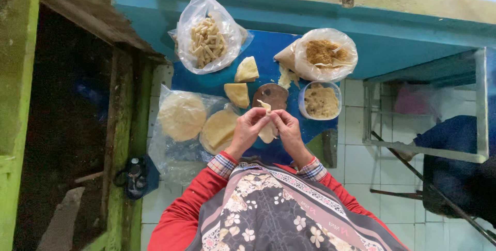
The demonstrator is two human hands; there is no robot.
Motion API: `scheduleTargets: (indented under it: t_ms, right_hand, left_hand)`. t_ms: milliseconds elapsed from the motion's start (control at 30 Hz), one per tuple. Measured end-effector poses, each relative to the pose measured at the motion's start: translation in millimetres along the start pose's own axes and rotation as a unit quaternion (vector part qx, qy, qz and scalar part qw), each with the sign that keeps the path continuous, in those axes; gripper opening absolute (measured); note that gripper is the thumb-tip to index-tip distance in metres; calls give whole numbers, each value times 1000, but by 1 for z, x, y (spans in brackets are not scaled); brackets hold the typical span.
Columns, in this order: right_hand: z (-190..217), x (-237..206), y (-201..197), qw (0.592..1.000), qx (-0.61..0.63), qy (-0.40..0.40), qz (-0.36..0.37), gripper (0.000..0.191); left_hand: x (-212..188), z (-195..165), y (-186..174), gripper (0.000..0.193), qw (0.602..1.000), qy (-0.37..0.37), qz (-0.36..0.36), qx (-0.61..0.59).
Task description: The person works at a small blue table with round dough discs, peeling thin layers off a disc by hand and setting pieces aside. They then use a small knife to cut a disc into wedge pieces, and stretch and pull the pieces by hand into thin sheets over a round board.
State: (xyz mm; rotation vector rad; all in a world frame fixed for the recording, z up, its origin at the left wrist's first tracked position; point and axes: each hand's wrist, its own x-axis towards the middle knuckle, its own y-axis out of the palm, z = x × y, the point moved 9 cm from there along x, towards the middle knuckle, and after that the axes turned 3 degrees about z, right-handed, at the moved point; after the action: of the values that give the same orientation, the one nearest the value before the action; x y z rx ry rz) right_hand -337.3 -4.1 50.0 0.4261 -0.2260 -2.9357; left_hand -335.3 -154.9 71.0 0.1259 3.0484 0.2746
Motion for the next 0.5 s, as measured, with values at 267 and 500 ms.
scheduleTargets:
  t_ms: [267, 500]
  right_hand:
    - [16, -3, -1, 998, -52, -35, 12, 17]
    - [9, -2, -3, 999, -41, 4, 14, 16]
  left_hand:
    - [-5, -57, -5, 8, 980, 108, -27, 164]
    - [-2, -58, 4, 19, 967, 130, 22, 220]
